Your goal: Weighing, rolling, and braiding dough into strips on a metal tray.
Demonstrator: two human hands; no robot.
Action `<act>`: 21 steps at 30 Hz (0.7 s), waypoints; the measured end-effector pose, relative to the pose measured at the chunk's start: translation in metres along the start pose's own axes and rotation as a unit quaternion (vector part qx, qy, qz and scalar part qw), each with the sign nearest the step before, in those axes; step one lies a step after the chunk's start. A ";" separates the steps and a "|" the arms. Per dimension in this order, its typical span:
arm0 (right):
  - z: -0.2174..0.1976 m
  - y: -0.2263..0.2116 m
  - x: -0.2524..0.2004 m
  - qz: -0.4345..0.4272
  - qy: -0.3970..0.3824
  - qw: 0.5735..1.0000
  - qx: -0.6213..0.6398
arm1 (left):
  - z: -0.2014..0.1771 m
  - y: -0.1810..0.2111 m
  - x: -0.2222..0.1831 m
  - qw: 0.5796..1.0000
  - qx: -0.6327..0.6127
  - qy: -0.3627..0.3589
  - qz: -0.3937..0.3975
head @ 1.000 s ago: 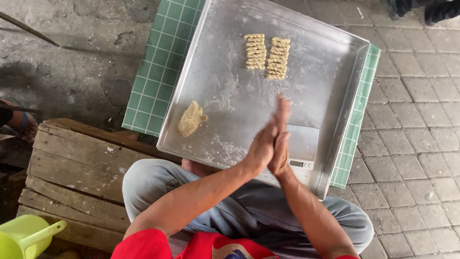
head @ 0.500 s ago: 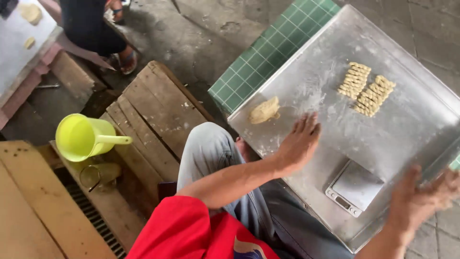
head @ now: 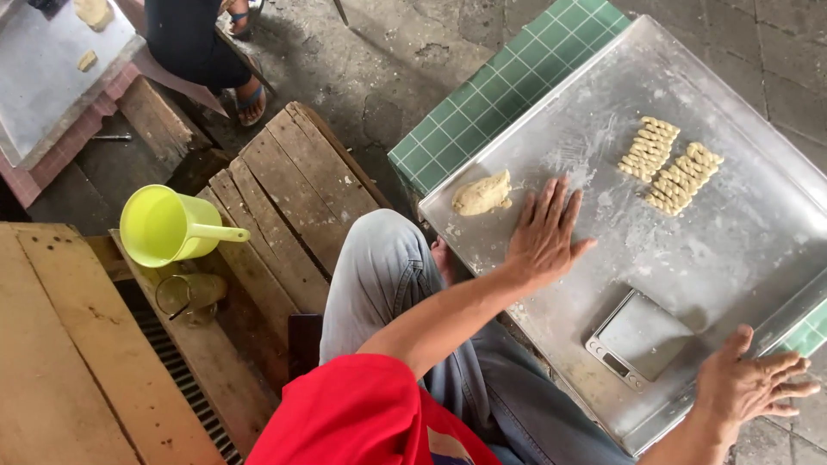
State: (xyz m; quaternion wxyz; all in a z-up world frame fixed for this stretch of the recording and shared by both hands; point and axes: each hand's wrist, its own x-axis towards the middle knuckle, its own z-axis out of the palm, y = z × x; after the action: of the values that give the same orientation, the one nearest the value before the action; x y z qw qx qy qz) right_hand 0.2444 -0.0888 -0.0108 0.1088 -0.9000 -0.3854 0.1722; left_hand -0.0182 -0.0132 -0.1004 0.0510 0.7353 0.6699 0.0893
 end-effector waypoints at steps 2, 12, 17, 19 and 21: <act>-0.001 -0.002 -0.002 -0.017 0.008 1.000 0.005 | 0.003 -0.003 0.024 0.998 0.055 -0.017 0.003; 0.003 -0.005 0.008 0.024 0.027 0.999 -0.040 | -0.015 -0.016 0.099 0.998 -0.021 -0.058 0.012; 0.019 0.024 0.031 -0.043 0.083 0.995 -0.036 | -0.016 -0.010 0.073 0.999 -0.043 -0.012 -0.020; 0.018 0.026 0.030 -0.046 0.086 0.995 -0.019 | -0.022 -0.006 0.046 1.000 -0.023 -0.021 -0.006; 0.019 0.030 0.028 -0.051 0.085 0.995 -0.003 | -0.021 -0.004 0.020 1.000 0.000 -0.031 0.004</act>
State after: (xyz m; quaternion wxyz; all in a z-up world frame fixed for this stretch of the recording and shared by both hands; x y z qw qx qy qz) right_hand 0.2747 -0.0873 -0.0447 0.1467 -0.8907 -0.4211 0.0883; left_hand -0.0246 0.0060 -0.0797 0.0712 0.7405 0.6649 0.0665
